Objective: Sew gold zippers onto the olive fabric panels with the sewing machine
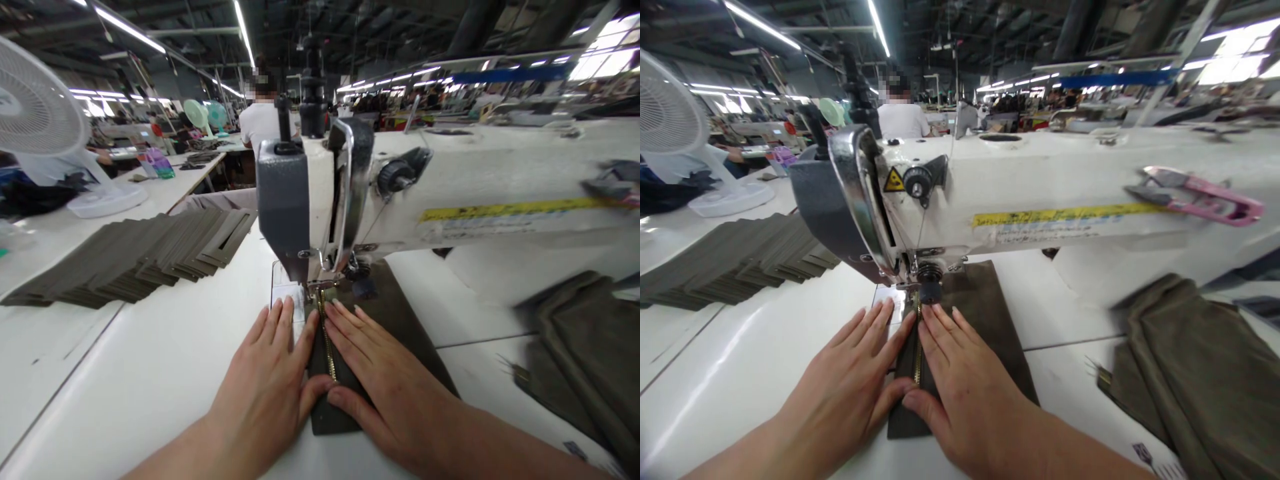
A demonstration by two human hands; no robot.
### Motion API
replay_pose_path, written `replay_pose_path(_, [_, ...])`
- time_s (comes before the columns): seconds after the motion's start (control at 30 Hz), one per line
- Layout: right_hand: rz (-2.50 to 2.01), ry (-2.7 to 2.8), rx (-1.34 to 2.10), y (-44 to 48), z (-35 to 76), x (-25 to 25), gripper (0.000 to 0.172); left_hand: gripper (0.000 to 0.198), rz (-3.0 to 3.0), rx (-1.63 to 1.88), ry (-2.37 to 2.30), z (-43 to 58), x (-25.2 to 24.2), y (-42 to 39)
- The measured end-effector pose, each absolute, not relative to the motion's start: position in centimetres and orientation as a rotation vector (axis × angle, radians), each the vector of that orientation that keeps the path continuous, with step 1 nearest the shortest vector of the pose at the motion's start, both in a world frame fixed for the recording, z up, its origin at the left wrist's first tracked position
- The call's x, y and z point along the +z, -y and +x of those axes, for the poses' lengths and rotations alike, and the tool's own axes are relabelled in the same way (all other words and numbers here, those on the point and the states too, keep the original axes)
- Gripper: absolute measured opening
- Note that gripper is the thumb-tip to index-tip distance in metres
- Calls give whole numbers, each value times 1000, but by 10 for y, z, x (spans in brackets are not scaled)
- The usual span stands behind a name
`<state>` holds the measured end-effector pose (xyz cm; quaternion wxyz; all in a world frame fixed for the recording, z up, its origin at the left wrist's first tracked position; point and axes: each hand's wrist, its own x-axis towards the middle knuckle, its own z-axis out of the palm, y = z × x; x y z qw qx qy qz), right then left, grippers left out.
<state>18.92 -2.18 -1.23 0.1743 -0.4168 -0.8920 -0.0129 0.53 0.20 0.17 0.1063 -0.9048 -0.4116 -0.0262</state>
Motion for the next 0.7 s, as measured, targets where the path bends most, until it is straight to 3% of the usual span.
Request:
replay_pose_path(0.33, [-1184,2511,26,17,188,-13,55,65,-2602,-73,1230,9,1,-3])
replay_pose_path(0.57, [-1200,2516,37,18,188,-13,60,75,-2537,-88,1315,-6,-1,0])
replay_pose_path(0.7, [-1212,2534,31,18,187,-12,60,69,-2527,-202,1318,-8,1,0])
